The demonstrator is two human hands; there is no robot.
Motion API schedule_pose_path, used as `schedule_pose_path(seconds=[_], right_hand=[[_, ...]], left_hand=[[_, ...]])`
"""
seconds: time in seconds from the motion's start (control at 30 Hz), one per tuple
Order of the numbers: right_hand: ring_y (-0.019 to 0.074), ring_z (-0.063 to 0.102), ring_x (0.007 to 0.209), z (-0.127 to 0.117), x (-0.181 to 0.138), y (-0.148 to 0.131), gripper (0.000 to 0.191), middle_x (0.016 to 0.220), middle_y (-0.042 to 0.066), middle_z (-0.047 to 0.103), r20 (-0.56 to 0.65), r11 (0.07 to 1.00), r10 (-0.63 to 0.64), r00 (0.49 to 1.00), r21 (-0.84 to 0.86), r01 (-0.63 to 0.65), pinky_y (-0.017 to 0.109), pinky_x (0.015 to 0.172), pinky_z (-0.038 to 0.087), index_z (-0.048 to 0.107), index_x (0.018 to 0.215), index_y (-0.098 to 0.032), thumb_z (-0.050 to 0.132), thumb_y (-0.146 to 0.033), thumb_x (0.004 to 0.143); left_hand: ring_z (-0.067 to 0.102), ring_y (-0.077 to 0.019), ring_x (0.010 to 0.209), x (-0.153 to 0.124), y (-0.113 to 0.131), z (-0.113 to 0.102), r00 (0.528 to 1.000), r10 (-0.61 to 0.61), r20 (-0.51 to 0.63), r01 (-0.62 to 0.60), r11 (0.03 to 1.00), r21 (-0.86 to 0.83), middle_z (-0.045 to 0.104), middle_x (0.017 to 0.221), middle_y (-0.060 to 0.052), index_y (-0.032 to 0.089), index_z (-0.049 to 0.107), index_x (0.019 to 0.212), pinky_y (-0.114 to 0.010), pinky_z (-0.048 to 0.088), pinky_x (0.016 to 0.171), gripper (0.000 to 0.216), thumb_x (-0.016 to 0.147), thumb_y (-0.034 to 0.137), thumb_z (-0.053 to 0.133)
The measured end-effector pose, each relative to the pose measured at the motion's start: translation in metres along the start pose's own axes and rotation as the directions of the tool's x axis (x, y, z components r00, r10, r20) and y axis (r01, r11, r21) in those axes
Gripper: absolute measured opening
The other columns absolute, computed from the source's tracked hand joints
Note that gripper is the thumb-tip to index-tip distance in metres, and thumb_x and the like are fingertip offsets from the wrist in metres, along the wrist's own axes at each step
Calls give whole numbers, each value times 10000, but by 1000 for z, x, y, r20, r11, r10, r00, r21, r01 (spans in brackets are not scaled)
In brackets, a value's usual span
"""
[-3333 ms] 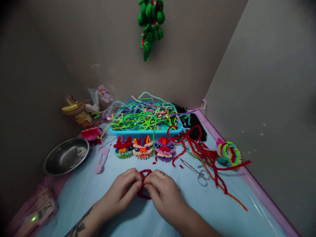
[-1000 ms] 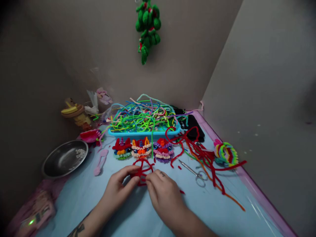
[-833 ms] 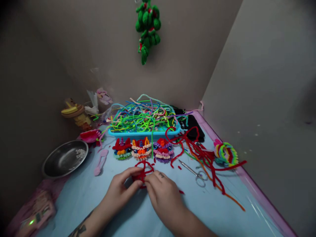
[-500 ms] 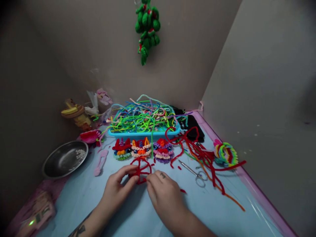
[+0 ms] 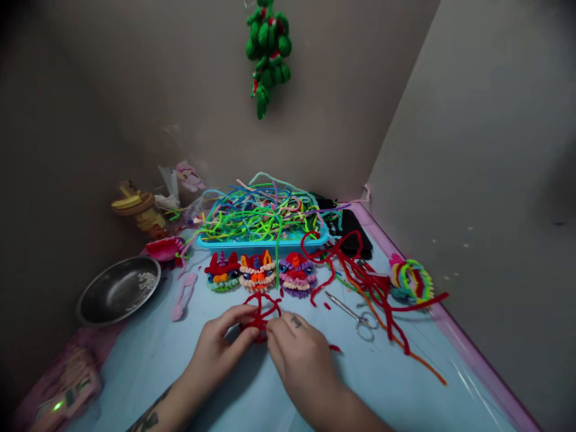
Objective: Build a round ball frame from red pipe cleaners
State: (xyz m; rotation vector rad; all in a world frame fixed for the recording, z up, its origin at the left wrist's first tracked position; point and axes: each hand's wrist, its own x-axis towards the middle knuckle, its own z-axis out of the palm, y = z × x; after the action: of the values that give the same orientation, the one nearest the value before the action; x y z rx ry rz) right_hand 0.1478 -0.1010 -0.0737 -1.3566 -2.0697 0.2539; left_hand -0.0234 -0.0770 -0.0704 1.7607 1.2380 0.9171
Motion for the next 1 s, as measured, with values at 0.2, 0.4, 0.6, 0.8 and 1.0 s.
schedule_pose_path(seconds=[0.2, 0.4, 0.6, 0.8, 1.0], right_hand=[[182, 576, 698, 0, 1, -2, 181, 730, 31, 607, 25, 999, -32, 999, 22, 31, 283, 632, 423, 588, 837, -202, 430, -136, 896], [188, 582, 743, 0, -1, -2, 167, 779, 39, 621, 27, 997, -24, 999, 71, 22, 292, 664, 449, 592, 898, -209, 446, -128, 889], [187, 591, 841, 1, -3, 0, 245, 903, 53, 631, 34, 986, 12, 999, 167, -17, 315, 755, 473, 568, 1026, -217, 425, -83, 880], [176, 592, 775, 2, -2, 3, 166, 822, 35, 614, -2, 986, 60, 998, 155, -59, 290, 700, 458, 566, 915, -213, 436, -114, 887], [175, 577, 701, 0, -2, 2, 134, 733, 21, 592, -23, 996, 53, 998, 76, -51, 271, 621, 420, 554, 816, -203, 455, -127, 865]], left_hand=[[667, -158, 804, -2, -2, 1, 999, 20, 38, -19, 1000, -17, 715, 920, -44, 183, 610, 1058, -275, 540, 751, 251, 809, 186, 575], [664, -160, 817, -2, -2, 0, 1000, 24, 19, -24, 999, -22, 709, 925, -39, 182, 609, 1060, -276, 531, 759, 253, 808, 180, 579], [672, -150, 768, 0, 0, 1, 1000, -26, -5, 26, 994, -105, 710, 876, -32, 173, 594, 1070, -267, 538, 730, 255, 817, 201, 574], [674, -167, 817, -1, 3, 2, 997, -69, -34, 65, 993, -97, 718, 910, -55, 158, 608, 1065, -286, 537, 764, 283, 784, 191, 594], [672, -171, 836, -1, 2, 2, 996, -79, -29, 76, 993, -94, 721, 925, -57, 168, 617, 1074, -291, 536, 780, 297, 778, 199, 598]])
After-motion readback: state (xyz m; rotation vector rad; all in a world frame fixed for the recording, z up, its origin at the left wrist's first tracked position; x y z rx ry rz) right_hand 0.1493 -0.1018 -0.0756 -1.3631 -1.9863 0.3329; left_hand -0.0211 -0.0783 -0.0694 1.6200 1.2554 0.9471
